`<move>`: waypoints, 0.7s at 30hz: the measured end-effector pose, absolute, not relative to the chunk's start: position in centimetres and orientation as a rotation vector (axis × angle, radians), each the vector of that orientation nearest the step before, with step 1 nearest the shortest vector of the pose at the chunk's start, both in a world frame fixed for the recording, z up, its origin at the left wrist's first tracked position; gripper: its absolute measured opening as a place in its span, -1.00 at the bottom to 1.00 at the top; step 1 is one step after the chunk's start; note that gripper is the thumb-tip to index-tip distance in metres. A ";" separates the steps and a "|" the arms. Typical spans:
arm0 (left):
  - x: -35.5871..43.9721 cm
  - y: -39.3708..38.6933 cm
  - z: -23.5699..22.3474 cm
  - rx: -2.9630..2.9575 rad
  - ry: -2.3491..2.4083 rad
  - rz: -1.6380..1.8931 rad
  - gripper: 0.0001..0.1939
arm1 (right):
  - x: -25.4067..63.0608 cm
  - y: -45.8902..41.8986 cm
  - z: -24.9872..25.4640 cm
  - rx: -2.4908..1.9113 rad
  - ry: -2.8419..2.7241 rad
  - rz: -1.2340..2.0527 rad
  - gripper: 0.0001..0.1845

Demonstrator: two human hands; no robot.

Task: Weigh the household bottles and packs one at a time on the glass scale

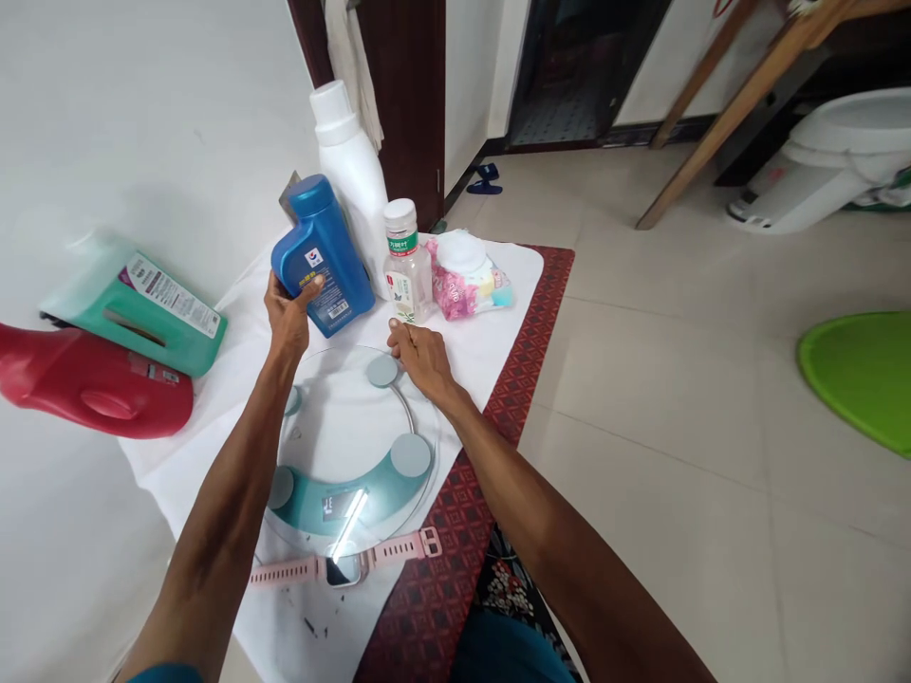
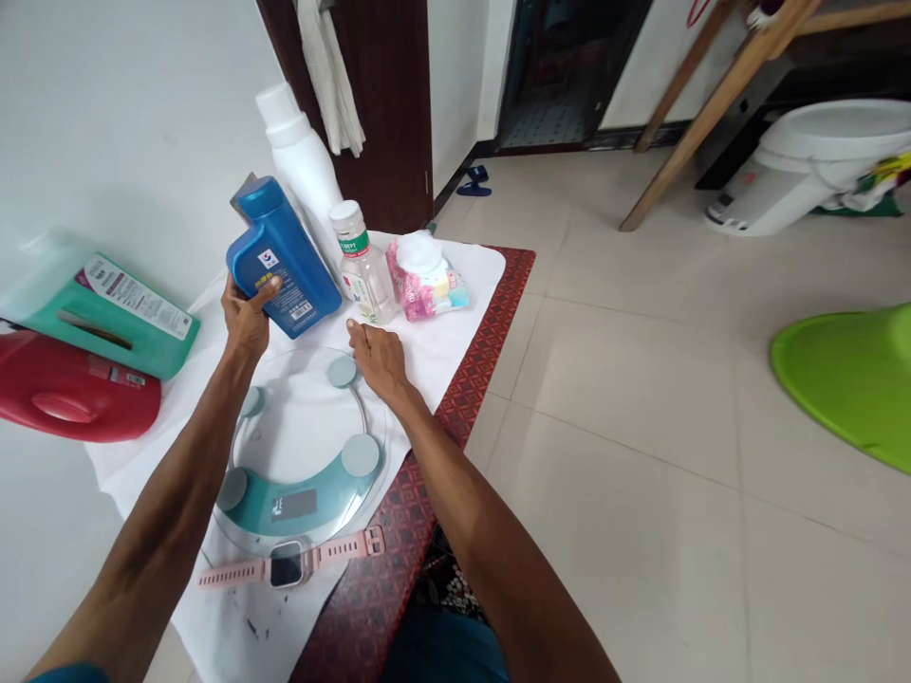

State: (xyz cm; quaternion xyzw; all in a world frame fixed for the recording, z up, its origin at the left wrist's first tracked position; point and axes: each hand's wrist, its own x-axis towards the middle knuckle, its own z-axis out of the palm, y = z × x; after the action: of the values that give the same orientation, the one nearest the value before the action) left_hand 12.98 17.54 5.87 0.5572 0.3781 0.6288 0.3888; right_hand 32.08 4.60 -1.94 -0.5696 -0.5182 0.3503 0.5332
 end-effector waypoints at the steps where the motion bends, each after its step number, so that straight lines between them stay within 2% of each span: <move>1: 13.2 17.6 5.7 1.426 0.948 1.592 -0.16 | 32.1 4.6 -1.9 -1.354 -1.237 0.828 -0.17; 6: 13.7 18.0 4.0 1.450 0.973 1.592 -0.14 | 32.2 4.3 -1.7 -1.340 -1.205 0.859 -0.03; 12: 11.9 17.1 3.0 1.555 1.051 1.450 -0.08 | 32.0 4.0 -1.7 -1.351 -1.137 0.885 0.01; 14: 9.6 16.2 3.8 1.644 1.119 1.544 -0.08 | 32.0 4.0 -1.7 -1.359 -1.132 0.883 0.01; 18: 1.4 15.1 5.9 1.676 1.420 2.080 -0.15 | 32.1 4.0 -1.7 -1.383 -1.142 0.863 0.02; 20: -3.2 16.0 6.6 1.639 1.535 2.116 -0.19 | 32.1 4.0 -1.7 -1.397 -1.151 0.849 0.03; 21: -5.0 16.7 6.7 1.656 1.505 2.007 -0.23 | 32.1 4.0 -1.7 -1.402 -1.151 0.844 0.03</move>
State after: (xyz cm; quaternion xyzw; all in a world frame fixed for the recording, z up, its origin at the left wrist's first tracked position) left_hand -5.01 16.72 6.71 0.5497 0.4996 0.6661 0.0675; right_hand 32.09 4.03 -1.70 -0.5898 -0.4842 0.3552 0.5400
